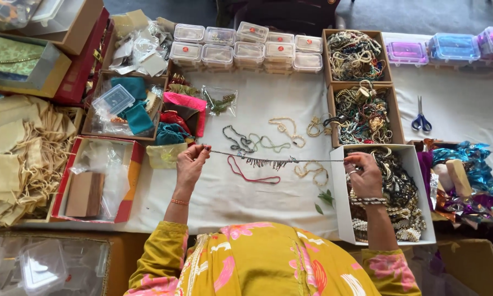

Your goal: Sorting necklaces and jewelry into small boxes and pouches.

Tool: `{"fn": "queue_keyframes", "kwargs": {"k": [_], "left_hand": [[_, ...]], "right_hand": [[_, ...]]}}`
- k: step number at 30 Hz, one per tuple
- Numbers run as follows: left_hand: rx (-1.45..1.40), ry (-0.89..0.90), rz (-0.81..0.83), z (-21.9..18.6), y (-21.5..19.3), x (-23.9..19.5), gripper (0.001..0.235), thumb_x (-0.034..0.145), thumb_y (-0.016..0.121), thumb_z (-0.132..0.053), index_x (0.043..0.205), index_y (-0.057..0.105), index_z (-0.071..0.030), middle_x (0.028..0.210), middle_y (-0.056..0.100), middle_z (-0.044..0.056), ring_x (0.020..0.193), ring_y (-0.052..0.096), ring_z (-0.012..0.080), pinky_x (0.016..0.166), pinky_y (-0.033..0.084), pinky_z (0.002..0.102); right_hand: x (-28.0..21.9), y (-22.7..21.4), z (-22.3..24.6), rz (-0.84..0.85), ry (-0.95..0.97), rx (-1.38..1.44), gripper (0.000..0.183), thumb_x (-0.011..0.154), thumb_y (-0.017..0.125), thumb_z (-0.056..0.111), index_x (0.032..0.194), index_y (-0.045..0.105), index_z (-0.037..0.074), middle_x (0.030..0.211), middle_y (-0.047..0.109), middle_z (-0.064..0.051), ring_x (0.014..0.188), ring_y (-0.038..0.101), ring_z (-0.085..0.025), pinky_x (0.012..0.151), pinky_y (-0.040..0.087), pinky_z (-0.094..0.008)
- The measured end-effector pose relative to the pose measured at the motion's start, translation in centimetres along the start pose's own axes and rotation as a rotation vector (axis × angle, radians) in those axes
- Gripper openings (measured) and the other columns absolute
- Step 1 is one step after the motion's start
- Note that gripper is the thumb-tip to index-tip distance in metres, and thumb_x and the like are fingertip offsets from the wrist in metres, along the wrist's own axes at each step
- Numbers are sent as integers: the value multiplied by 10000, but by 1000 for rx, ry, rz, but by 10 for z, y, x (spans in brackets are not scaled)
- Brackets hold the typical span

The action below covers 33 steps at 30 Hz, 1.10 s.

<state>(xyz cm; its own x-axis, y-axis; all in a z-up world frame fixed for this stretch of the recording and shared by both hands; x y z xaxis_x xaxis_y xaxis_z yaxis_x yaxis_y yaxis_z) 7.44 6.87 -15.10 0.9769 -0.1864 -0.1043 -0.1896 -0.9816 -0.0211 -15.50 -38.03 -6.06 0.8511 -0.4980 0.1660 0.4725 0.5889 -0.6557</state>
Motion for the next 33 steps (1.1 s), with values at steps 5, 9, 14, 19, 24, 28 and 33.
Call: {"fn": "queue_keyframes", "kwargs": {"k": [5, 9, 14, 19, 24, 28, 33], "left_hand": [[-328, 43, 147, -62, 30, -42, 181, 1022, 671, -208, 1097, 726, -53, 974, 766, 18, 906, 712, 85, 743, 546, 233], [-484, 30, 357, -82, 77, -74, 216, 1045, 619, -193, 1164, 714, -40, 969, 769, 47, 877, 729, 108, 755, 589, 240], [-364, -69, 493, -75, 132, -108, 241, 1033, 607, -173, 1185, 721, -25, 938, 733, 9, 779, 659, 58, 688, 553, 220], [-326, -147, 540, -61, 142, -119, 226, 1051, 616, -175, 1141, 725, 2, 873, 710, 5, 723, 612, 40, 643, 521, 215], [-343, -98, 387, -53, 118, -114, 222, 1020, 647, -151, 1130, 745, 15, 850, 701, -18, 740, 621, 42, 672, 539, 211], [-343, -102, 316, -77, 106, -110, 224, 1011, 654, -150, 1116, 752, 22, 829, 711, -7, 736, 631, 54, 674, 545, 217], [-229, -72, 244, -89, 94, -98, 227, 993, 666, -166, 1106, 767, 3, 853, 732, -4, 760, 648, 49, 681, 548, 205]], "right_hand": [[-6, -1, 29, 102, -122, 297, 115, 953, 684, 53, 1068, 694, 42, 1139, 694, -76, 972, 696, -158, 765, 619, -265], [-17, 26, 58, 266, -239, 347, 131, 933, 680, 18, 1062, 698, 27, 960, 771, -79, 869, 769, -143, 737, 653, -258], [-29, 51, 146, 348, -422, 286, 133, 900, 724, 25, 1033, 718, 33, 918, 767, -71, 828, 773, -138, 721, 630, -281], [-21, 72, 153, 414, -495, 228, 123, 908, 734, 58, 1030, 721, 49, 906, 761, -60, 804, 777, -118, 700, 619, -273], [-5, 143, 89, 528, -203, 398, 243, 976, 637, 123, 1211, 674, 74, 923, 767, -51, 798, 751, -158, 686, 611, -268], [-23, 204, 51, 562, -239, 13, 234, 945, 674, 227, 1147, 734, 125, 969, 753, -55, 826, 736, -243, 692, 590, -353], [-49, 267, -15, 381, -547, -430, 223, 824, 712, 210, 1011, 685, 92, 1039, 644, -77, 977, 649, -290, 692, 562, -417]]}}
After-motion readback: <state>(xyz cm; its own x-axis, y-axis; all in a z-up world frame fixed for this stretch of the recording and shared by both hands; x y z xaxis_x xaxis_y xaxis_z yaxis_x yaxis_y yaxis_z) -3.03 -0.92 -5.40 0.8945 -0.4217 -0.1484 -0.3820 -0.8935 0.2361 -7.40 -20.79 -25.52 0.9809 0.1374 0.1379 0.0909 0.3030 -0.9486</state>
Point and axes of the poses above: each hand's wrist, its own x-axis towards the middle knuckle, its own y-axis out of the palm, z = x × y, the point moved 3 cm from there along x, towards the middle knuckle
